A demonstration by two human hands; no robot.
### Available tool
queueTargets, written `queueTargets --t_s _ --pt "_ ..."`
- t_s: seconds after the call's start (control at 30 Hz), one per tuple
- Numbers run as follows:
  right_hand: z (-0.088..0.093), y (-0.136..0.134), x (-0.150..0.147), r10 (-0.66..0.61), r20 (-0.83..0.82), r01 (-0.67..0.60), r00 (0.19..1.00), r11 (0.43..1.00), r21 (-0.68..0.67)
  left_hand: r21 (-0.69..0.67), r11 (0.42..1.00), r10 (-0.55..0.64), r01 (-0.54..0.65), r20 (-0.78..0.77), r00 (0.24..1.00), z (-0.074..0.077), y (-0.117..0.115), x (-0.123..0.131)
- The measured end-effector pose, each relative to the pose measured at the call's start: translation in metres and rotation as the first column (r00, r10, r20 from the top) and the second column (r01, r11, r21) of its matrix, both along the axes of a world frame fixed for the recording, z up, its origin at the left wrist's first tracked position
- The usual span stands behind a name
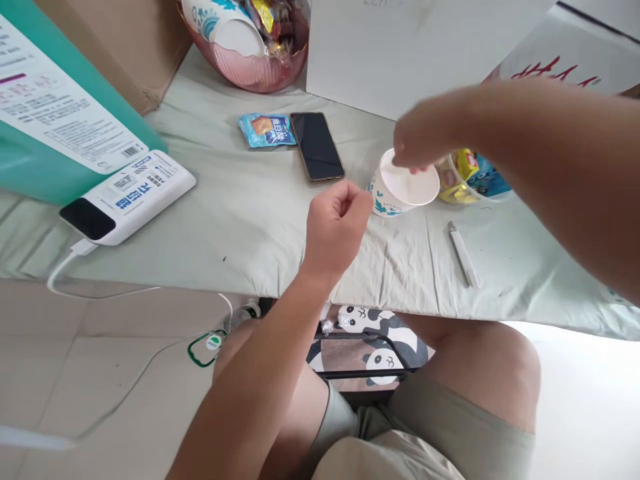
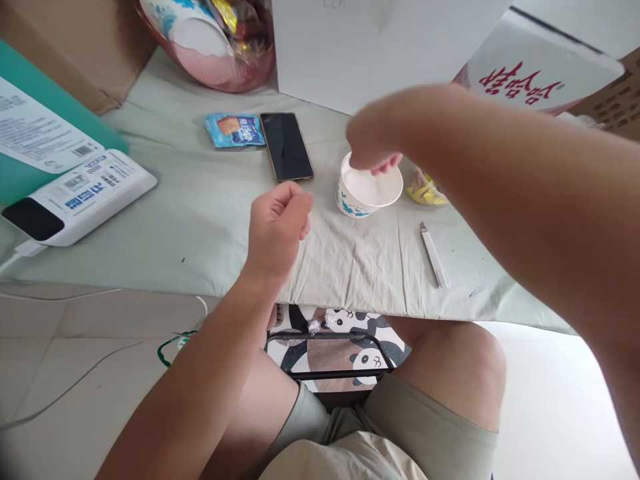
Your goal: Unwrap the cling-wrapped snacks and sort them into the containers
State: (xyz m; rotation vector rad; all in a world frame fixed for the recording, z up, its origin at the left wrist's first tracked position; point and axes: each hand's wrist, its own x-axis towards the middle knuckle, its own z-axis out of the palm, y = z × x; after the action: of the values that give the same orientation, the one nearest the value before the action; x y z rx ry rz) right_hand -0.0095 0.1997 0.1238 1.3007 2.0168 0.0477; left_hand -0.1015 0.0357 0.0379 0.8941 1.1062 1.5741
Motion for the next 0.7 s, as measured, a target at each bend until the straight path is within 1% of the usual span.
queueTargets --t_s 0.03,0.07,0.1,0.13,0.17,0.23,0.3,0.33,0.4,0.43,0.5,0.57,0.6,0.63,0.67,0.7 --pt "0.004 -0.001 -0.016 0.068 -0.016 -0.066 0.998 0.993 0.099 -0.007 0.999 0.052 -0.052 0.025 0.998 0.000 0.001 -0.002" --pt "0.004 -0.001 -0.034 0.218 -0.103 -0.191 0.970 0.955 0.225 -0.020 0.994 0.108 -0.107 0.050 0.993 0.000 0.003 -0.005" --pt "0.000 -0.001 -0.053 0.336 -0.220 -0.270 0.916 0.920 0.284 -0.041 0.986 0.163 -0.160 0.073 0.984 0.000 0.005 -0.007" --pt "-0.008 0.000 -0.072 0.375 -0.356 -0.280 0.856 0.915 0.291 -0.068 0.976 0.212 -0.206 0.092 0.973 -0.001 0.006 -0.009" --pt "-0.021 0.004 -0.089 0.390 -0.488 -0.290 0.781 0.918 0.270 -0.096 0.965 0.254 -0.244 0.105 0.962 -0.001 0.008 -0.010" --pt "-0.051 0.015 -0.118 0.373 -0.654 -0.303 0.658 0.926 0.224 -0.142 0.948 0.300 -0.284 0.107 0.948 -0.002 0.010 -0.013" --pt "-0.080 0.028 -0.138 0.349 -0.698 -0.291 0.625 0.934 0.207 -0.165 0.945 0.297 -0.281 0.081 0.951 -0.004 0.010 -0.014" --pt "-0.091 0.034 -0.144 0.337 -0.699 -0.282 0.630 0.939 0.198 -0.168 0.948 0.285 -0.270 0.066 0.956 -0.004 0.010 -0.015" --pt "-0.105 0.043 -0.153 0.290 -0.693 -0.257 0.660 0.954 0.155 -0.170 0.955 0.255 -0.245 0.040 0.966 -0.005 0.010 -0.016" --pt "-0.107 0.045 -0.156 0.257 -0.695 -0.239 0.672 0.963 0.124 -0.167 0.957 0.246 -0.237 0.030 0.969 -0.005 0.010 -0.017" --pt "-0.104 0.045 -0.158 0.214 -0.698 -0.225 0.683 0.971 0.077 -0.161 0.959 0.238 -0.232 0.021 0.971 -0.005 0.009 -0.018" --pt "-0.094 0.039 -0.156 0.215 -0.701 -0.240 0.680 0.969 0.064 -0.156 0.959 0.244 -0.238 0.022 0.970 -0.004 0.008 -0.019" --pt "-0.088 0.034 -0.153 0.226 -0.717 -0.252 0.660 0.965 0.072 -0.148 0.958 0.251 -0.245 0.024 0.968 -0.004 0.007 -0.019" --pt "-0.081 0.028 -0.148 0.231 -0.753 -0.260 0.616 0.962 0.082 -0.134 0.956 0.266 -0.260 0.027 0.964 -0.003 0.007 -0.018" --pt "-0.075 0.021 -0.141 0.206 -0.809 -0.266 0.550 0.962 0.064 -0.112 0.952 0.289 -0.284 0.030 0.957 -0.003 0.006 -0.018" --pt "-0.068 0.012 -0.131 0.148 -0.884 -0.250 0.443 0.968 0.037 -0.080 0.944 0.322 -0.319 0.034 0.946 -0.004 0.005 -0.018"
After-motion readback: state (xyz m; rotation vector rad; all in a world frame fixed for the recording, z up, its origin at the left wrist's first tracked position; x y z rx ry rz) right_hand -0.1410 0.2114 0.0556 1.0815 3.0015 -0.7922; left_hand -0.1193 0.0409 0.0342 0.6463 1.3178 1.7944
